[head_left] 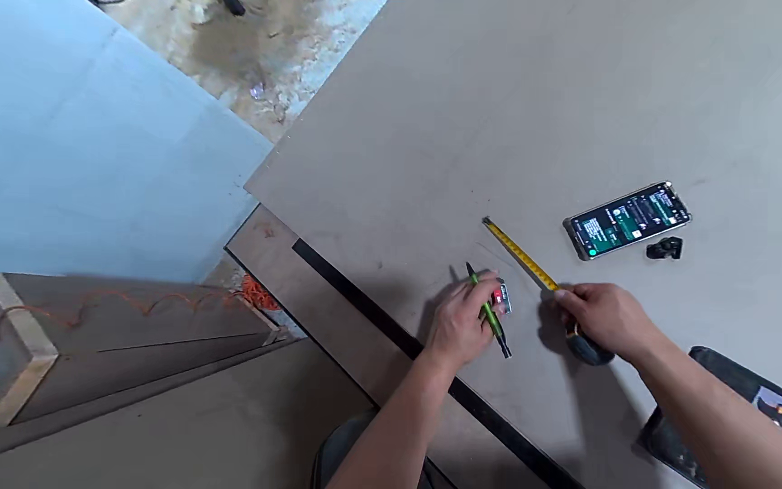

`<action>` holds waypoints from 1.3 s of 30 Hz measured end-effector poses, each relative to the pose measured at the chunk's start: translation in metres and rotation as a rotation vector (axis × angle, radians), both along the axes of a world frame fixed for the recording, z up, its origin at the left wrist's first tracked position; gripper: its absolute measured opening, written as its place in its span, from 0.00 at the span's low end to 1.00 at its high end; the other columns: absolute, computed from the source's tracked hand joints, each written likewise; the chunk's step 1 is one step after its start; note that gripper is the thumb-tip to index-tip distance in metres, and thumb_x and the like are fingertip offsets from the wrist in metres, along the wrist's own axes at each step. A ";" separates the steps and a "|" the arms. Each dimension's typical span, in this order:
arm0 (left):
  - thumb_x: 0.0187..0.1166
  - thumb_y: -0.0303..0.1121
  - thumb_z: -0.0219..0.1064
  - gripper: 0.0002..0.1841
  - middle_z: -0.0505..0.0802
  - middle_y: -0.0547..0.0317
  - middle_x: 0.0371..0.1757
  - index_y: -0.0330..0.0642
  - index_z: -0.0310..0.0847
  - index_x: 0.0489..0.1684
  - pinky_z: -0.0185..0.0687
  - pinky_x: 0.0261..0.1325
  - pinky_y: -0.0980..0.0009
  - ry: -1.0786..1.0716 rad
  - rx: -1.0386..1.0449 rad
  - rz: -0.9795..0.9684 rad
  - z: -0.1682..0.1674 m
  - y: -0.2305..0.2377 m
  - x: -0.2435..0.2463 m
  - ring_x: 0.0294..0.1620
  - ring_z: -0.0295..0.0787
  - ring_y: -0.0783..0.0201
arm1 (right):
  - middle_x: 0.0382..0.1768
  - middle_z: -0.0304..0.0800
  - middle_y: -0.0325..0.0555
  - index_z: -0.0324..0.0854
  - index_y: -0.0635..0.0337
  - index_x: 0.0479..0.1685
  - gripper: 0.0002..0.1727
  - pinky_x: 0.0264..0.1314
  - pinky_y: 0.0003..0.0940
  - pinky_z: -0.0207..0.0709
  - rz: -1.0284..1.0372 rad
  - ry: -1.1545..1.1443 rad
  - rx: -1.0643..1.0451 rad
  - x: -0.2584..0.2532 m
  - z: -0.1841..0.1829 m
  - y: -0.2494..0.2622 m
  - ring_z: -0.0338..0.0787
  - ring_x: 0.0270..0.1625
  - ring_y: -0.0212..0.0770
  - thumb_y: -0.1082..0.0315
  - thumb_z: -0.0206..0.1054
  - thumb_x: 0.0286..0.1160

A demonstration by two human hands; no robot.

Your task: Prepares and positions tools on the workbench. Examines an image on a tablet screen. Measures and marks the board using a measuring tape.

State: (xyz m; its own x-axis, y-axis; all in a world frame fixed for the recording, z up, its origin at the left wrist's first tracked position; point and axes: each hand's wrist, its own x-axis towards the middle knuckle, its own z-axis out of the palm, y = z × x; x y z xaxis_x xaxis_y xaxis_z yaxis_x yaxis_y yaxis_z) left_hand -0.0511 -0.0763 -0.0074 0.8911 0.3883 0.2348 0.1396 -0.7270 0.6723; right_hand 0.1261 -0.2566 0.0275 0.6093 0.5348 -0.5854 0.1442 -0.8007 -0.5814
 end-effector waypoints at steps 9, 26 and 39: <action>0.89 0.42 0.58 0.20 0.72 0.60 0.90 0.48 0.78 0.76 0.52 0.94 0.53 0.188 0.303 -0.018 -0.027 0.093 0.041 0.92 0.60 0.59 | 0.34 0.92 0.51 0.89 0.53 0.28 0.28 0.44 0.63 0.79 0.220 -0.123 -0.217 0.021 0.010 0.119 0.91 0.44 0.55 0.42 0.57 0.86; 0.88 0.45 0.58 0.21 0.78 0.59 0.85 0.45 0.80 0.73 0.50 0.96 0.55 0.155 0.346 0.057 -0.031 0.105 0.052 0.92 0.63 0.59 | 0.32 0.94 0.47 0.91 0.47 0.24 0.32 0.43 0.65 0.77 0.265 -0.135 -0.324 0.039 0.001 0.137 0.92 0.42 0.53 0.34 0.58 0.82; 0.87 0.42 0.61 0.23 0.83 0.58 0.81 0.43 0.75 0.78 0.56 0.95 0.57 0.133 0.315 0.079 -0.033 0.103 0.053 0.90 0.65 0.59 | 0.30 0.95 0.41 0.92 0.48 0.23 0.39 0.47 0.62 0.81 0.229 -0.008 -0.373 0.040 -0.002 0.087 0.93 0.39 0.47 0.26 0.53 0.80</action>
